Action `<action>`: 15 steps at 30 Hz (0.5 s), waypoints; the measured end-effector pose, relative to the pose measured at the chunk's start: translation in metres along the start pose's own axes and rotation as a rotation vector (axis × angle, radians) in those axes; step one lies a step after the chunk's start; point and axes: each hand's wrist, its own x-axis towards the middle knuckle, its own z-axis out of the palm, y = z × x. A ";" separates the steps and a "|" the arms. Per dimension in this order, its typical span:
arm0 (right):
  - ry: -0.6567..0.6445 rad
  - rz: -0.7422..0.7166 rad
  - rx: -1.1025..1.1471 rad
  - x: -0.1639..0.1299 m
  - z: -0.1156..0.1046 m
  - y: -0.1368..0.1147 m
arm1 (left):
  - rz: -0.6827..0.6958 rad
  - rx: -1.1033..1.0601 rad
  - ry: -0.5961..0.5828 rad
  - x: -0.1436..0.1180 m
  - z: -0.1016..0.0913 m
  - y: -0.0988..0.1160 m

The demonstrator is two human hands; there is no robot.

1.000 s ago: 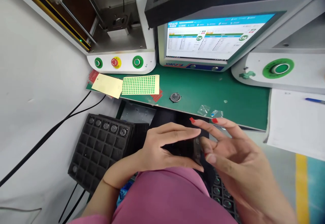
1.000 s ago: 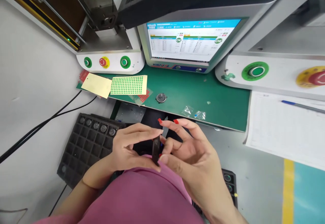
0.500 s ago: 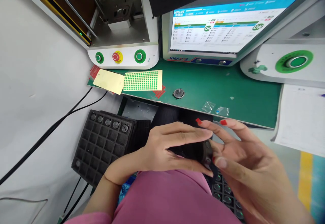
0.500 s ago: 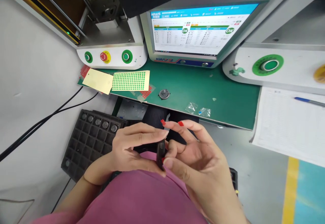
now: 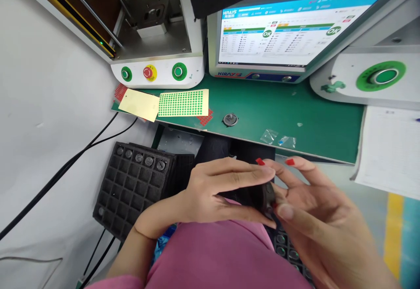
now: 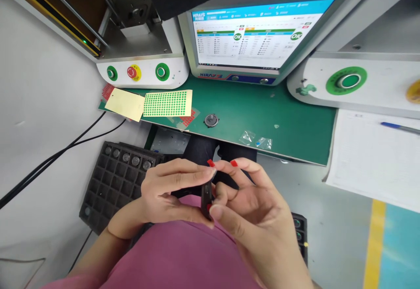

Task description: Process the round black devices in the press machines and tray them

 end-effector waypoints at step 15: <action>0.071 0.031 -0.001 0.000 0.003 -0.003 | 0.022 0.002 -0.016 0.000 -0.001 -0.001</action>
